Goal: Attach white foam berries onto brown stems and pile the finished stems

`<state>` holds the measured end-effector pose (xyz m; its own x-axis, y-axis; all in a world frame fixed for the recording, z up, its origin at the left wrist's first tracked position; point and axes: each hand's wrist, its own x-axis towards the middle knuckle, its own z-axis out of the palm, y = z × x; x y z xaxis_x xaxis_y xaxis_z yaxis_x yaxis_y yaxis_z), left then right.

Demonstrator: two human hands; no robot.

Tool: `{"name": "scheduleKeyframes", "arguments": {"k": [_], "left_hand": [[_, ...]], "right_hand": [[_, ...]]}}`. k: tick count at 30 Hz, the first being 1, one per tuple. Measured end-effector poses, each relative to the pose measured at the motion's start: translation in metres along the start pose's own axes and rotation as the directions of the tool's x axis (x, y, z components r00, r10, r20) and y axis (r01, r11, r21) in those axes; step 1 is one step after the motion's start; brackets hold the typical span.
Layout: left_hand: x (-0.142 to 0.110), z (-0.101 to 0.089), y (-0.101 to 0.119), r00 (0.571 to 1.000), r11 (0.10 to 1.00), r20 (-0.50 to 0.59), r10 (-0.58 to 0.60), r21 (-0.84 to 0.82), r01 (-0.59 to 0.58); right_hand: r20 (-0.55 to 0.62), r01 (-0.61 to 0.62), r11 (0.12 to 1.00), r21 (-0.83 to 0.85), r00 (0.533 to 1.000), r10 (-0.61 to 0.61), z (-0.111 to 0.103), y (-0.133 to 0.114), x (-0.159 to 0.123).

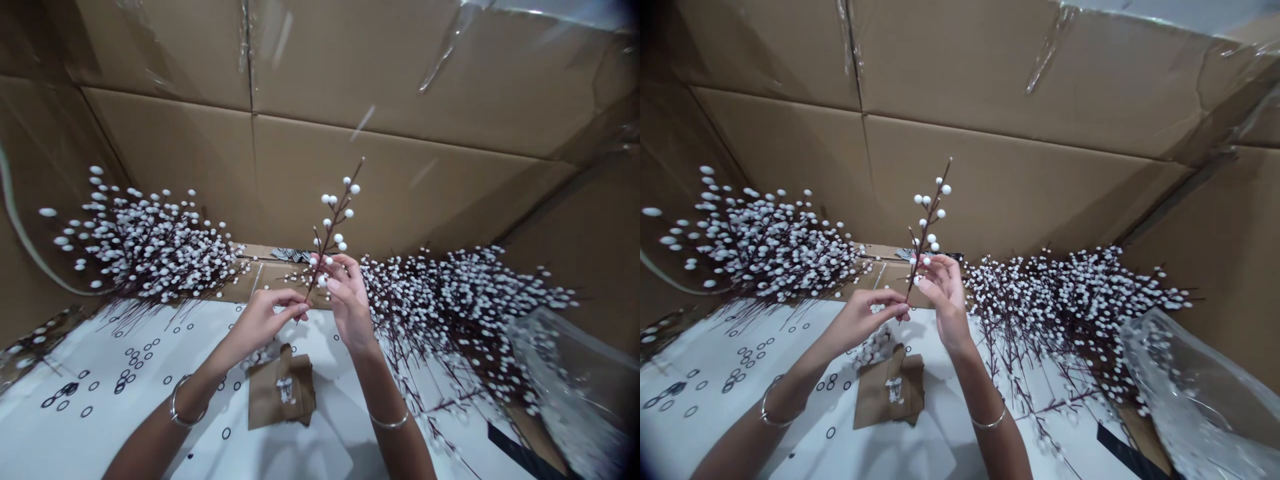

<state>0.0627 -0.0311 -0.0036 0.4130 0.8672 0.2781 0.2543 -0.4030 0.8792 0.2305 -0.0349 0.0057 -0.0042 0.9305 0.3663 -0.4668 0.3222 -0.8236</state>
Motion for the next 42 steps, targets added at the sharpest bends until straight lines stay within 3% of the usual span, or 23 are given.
{"name": "scheduleKeyframes", "arguments": {"k": [6,10,15,19,23,28,32,37,39,42], "left_hand": [[0.002,0.009,-0.003,0.986,0.999,0.158,0.043,-0.008,-0.043],[0.012,-0.008,-0.015,0.966,0.993,0.240,0.098,0.041,-0.111],[0.030,-0.026,-0.077,0.962,0.895,0.226,-0.154,0.445,0.039],[0.037,-0.018,-0.124,0.898,0.793,0.271,-0.347,0.597,0.126],[0.035,-0.008,-0.137,0.817,0.705,0.324,-0.477,0.696,0.136],[0.031,0.000,-0.137,0.788,0.698,0.364,-0.497,0.707,0.114],[0.033,-0.001,-0.137,0.825,0.762,0.365,-0.431,0.637,0.116],[0.042,-0.023,-0.109,0.932,0.920,0.319,-0.173,0.390,0.037],[0.043,-0.030,-0.091,0.972,0.967,0.228,-0.061,0.255,0.001],[0.039,-0.031,-0.065,0.998,0.990,-0.004,0.068,-0.121,-0.068]], "right_hand": [[-0.148,0.098,0.994,-0.047,0.984,-0.104,-0.002,0.003,0.004],[-0.161,0.100,0.994,-0.032,0.981,-0.104,-0.005,0.001,0.007],[-0.169,0.091,0.995,-0.047,0.981,-0.098,-0.007,-0.004,0.007],[-0.133,0.100,0.994,-0.037,0.986,-0.104,-0.007,-0.006,0.006],[-0.129,0.132,0.990,-0.047,0.982,-0.137,-0.009,-0.008,0.006],[-0.146,0.137,0.989,-0.047,0.979,-0.142,-0.010,-0.009,0.006],[-0.131,0.113,0.993,-0.041,0.984,-0.117,-0.010,-0.009,0.006],[-0.084,0.098,0.995,-0.037,0.991,-0.101,-0.009,-0.007,0.005],[-0.056,0.078,0.995,-0.055,0.995,-0.081,-0.008,-0.006,0.004],[-0.007,-0.006,0.998,-0.070,1.000,0.005,-0.004,-0.001,0.002]]}}
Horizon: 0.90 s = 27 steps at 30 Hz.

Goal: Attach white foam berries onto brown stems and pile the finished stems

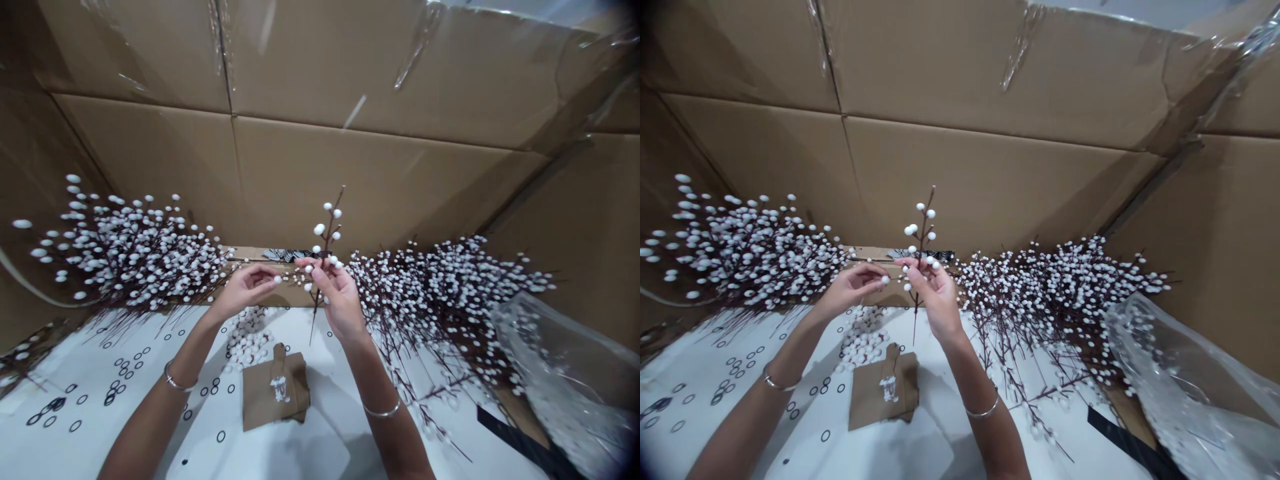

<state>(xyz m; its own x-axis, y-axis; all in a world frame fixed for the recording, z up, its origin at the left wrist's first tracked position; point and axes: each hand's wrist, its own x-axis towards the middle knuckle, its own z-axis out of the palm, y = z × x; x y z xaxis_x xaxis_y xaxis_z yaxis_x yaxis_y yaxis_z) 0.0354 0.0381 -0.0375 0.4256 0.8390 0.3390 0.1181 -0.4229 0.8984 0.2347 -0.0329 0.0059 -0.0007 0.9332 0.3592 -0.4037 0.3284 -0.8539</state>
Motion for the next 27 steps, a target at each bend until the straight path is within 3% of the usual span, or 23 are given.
{"name": "scheduleKeyframes", "arguments": {"k": [2,5,11,18,27], "left_hand": [[-0.005,0.007,0.013,0.994,0.976,-0.102,0.034,-0.209,-0.055],[-0.012,0.019,0.025,0.982,0.943,-0.179,0.066,-0.312,-0.120],[-0.017,0.024,0.035,0.961,0.951,-0.226,0.157,-0.228,-0.209],[-0.021,0.022,0.045,0.916,0.939,-0.400,0.030,-0.302,-0.163],[-0.024,0.038,0.047,0.920,0.938,-0.392,-0.017,-0.324,-0.121]], "right_hand": [[0.042,-0.075,0.997,0.005,0.996,0.075,0.004,0.004,-0.001],[0.075,-0.148,0.989,0.023,0.987,0.146,0.009,0.008,-0.003],[0.067,-0.143,0.990,-0.015,0.987,0.143,0.008,0.013,-0.006],[0.041,-0.075,0.988,-0.133,0.996,0.081,0.014,0.011,-0.006],[-0.052,-0.011,0.972,-0.235,0.999,-0.002,0.017,0.013,-0.010]]}}
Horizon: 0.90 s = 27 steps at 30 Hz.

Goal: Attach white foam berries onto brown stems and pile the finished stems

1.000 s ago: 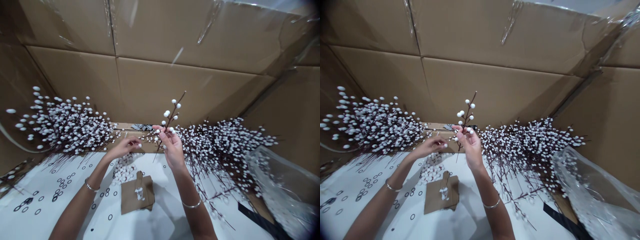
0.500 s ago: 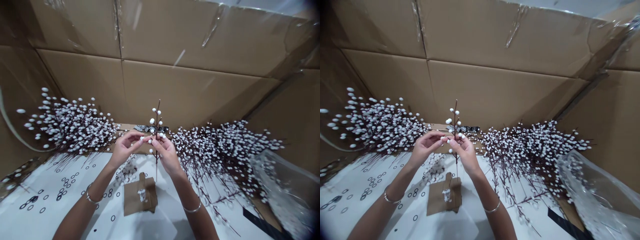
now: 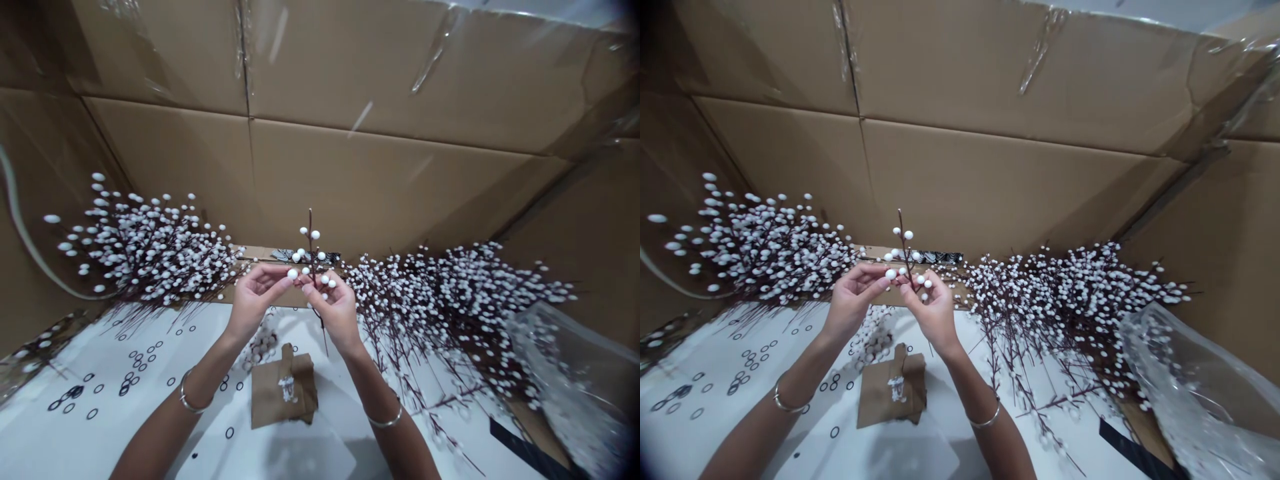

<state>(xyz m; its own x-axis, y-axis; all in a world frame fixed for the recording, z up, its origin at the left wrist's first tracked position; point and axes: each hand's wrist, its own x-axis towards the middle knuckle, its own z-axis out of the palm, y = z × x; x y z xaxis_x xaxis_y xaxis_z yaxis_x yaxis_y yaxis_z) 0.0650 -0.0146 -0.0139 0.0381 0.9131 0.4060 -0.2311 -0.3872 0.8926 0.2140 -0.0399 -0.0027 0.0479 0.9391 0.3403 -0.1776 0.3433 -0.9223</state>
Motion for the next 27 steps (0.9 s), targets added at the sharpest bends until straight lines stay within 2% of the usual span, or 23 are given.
{"name": "scheduleKeyframes", "arguments": {"k": [20,27], "left_hand": [[-0.0003,0.0000,0.0047,0.998,0.999,0.059,0.025,-0.029,-0.024],[-0.0004,-0.0017,0.0074,0.998,0.999,0.067,0.006,0.052,-0.009]], "right_hand": [[-0.019,0.007,0.999,-0.041,1.000,-0.008,0.0000,-0.0016,0.0007],[-0.012,0.008,0.996,-0.090,1.000,-0.009,-0.0015,-0.0025,-0.0007]]}}
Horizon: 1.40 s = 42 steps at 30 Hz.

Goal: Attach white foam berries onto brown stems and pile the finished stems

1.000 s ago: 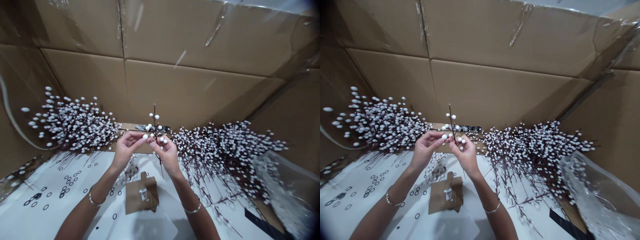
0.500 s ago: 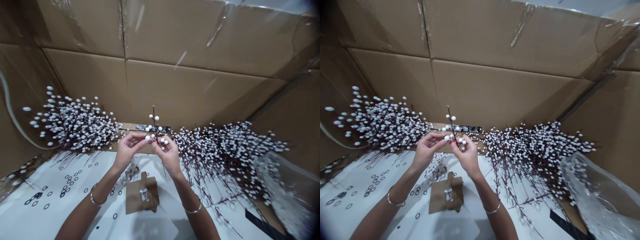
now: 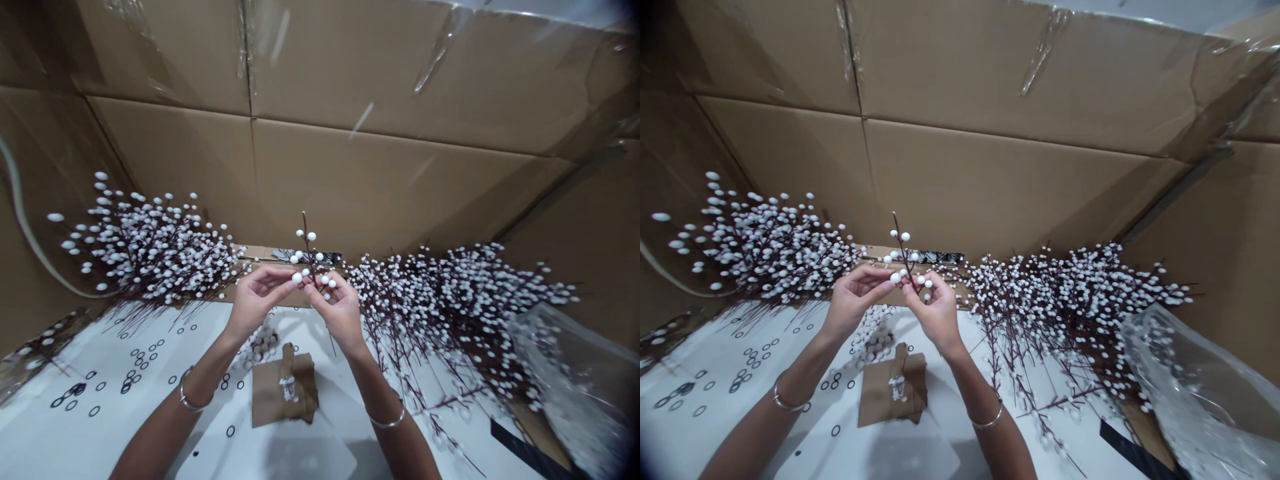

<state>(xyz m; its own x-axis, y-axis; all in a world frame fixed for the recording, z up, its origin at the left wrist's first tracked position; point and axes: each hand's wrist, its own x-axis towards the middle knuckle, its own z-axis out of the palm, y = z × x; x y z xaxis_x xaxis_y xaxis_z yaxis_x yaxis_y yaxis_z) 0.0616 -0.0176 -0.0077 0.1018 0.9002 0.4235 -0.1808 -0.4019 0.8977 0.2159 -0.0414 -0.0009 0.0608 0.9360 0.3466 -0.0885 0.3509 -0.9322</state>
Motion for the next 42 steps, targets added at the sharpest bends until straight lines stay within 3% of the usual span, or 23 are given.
{"name": "scheduleKeyframes", "arguments": {"k": [28,42], "left_hand": [[0.000,-0.003,0.009,0.998,0.992,0.032,0.055,0.109,-0.059],[-0.003,-0.004,0.008,0.973,0.944,0.076,0.219,0.236,-0.231]], "right_hand": [[0.035,0.002,0.999,0.036,0.999,-0.003,0.000,0.007,0.001],[0.040,0.009,1.000,0.004,0.999,-0.010,0.000,0.011,0.002]]}}
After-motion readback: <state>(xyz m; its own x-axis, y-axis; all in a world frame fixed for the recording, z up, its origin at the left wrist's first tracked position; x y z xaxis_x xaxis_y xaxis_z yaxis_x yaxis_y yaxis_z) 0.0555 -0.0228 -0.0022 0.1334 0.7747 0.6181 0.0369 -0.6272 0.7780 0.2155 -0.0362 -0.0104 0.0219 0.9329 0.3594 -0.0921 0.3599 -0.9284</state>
